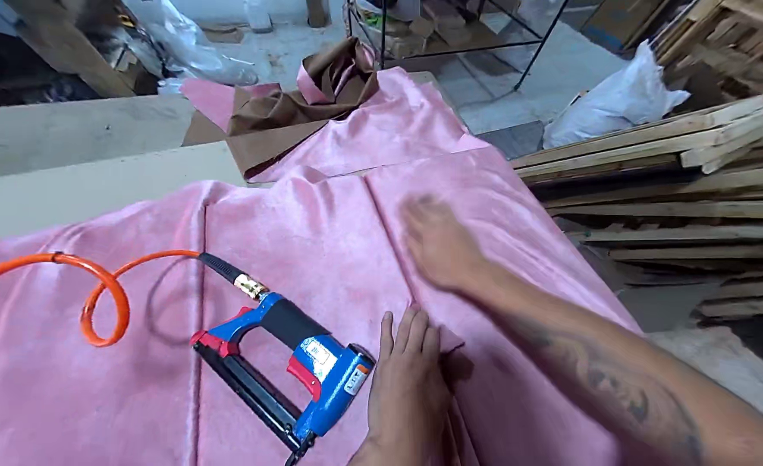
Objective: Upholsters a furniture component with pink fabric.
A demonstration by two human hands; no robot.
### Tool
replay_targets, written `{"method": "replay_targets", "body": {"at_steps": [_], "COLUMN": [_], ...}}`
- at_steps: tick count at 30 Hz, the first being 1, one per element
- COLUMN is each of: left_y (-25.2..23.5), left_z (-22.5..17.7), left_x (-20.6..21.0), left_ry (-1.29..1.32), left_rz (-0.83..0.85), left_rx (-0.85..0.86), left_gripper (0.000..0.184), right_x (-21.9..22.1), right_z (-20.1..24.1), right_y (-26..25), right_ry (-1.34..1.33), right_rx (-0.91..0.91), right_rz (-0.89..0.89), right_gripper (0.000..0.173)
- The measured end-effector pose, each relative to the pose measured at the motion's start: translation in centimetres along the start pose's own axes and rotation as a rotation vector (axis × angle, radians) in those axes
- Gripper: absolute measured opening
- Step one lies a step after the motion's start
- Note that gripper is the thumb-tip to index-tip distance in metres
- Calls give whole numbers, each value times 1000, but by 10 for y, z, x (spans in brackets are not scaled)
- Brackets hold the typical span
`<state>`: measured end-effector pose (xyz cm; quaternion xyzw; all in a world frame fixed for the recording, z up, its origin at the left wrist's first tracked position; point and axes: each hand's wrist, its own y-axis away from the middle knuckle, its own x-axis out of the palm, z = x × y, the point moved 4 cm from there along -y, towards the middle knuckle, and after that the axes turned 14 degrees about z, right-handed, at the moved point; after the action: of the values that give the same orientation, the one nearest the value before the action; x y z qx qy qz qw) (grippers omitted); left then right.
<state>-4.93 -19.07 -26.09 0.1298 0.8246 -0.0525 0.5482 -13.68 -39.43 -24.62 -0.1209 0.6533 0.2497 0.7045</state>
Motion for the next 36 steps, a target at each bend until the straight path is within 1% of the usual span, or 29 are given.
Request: {"method": "replay_targets", "body": {"at_steps": [1,2,3,4,6,7,8,9,10,12,13,15,17,19,20,21,22,24,25,26,27,29,30,31,32,33,34,35,36], "left_y": [-4,-8,-15,-18,-19,-21,-23,-22,-21,-22,-23,-25,-25,-28,-33,-35,-38,-45,-49,-54,-58,-65,-67,-68,-69,-69,-65,-63,-64], "left_z": [-2,-4,-5,-6,-6,-5,-3,-3,-3,-4,-4,-4,-6,-3,-2,-2,-4,-7,-8,-10,-14,-21,-23,-23,-21,-21,-21,-21,-21], "left_x": [1,2,4,6,7,6,4,3,3,5,7,9,10,6,3,1,2,4,6,8,9,8,6,4,2,3,5,6,6], "left_ry": [-28,-49,-59,-65,-68,-66,-65,-65,-60,-61,-63,-62,-50,-74,-80,-72,-56,-54,-65,-71,-88,-123,-129,-123,-102,-63,-32,-12,-3], "left_rz": [20,36,31,28,18,-1,-20,-34,-46,-67,-69,-61,-46,-27,-18,-17,-27,-52,-52,-41,-33,-40,-51,-64,-77,-79,-79,-92,-96], "left_rx": [-48,-80,-100,-115,-133,-134,-131,-128,-127,-120,-118,-119,-118,-116,-127,-141,-158,-205,-223,-240,-260,-293,-304,-301,-292,-291,-300,-307,-305], "left_gripper": [29,29,28,27,32,34,36,37,37,36,35,33,33,34,33,30,28,26,28,31,33,36,36,34,34,35,38,39,35], "right_x": [15,23,23,18,1,-13,-26,-32,-29,-9,3,8,-3,-18,-28,-35,-33,-6,8,15,13,-4,-17,-31,-40,-38,-25,-11,-2], "right_z": [22,22,3,-27,-90,-109,-109,-90,-56,8,16,-13,-62,-92,-87,-67,-37,18,25,16,0,-28,-33,-26,-9,14,36,50,51], "right_y": [-4,-14,-32,-55,-95,-112,-120,-115,-102,-76,-76,-103,-149,-180,-181,-164,-132,-73,-63,-67,-85,-128,-137,-129,-106,-72,-38,-17,-17], "right_ry": [-24,-45,-51,-36,-51,-67,-82,-77,-50,-56,-92,-95,-67,-25,-25,-31,-27,-10,-8,-8,-4,-7,-3,10,34,67,85,99,115], "right_rx": [-76,-114,-109,-74,69,134,162,121,34,-124,-167,-181,-51,115,104,41,-26,-146,-166,-160,-128,-16,36,62,53,27,-6,-24,-33], "right_rz": [42,47,26,5,0,7,-9,-52,-82,-59,-15,75,121,129,69,-4,-38,27,71,95,112,137,133,112,103,142,234,311,342], "right_gripper": [54,54,52,52,52,51,53,57,63,59,55,51,43,49,55,56,56,59,58,57,56,53,53,56,61,66,71,72,72]}}
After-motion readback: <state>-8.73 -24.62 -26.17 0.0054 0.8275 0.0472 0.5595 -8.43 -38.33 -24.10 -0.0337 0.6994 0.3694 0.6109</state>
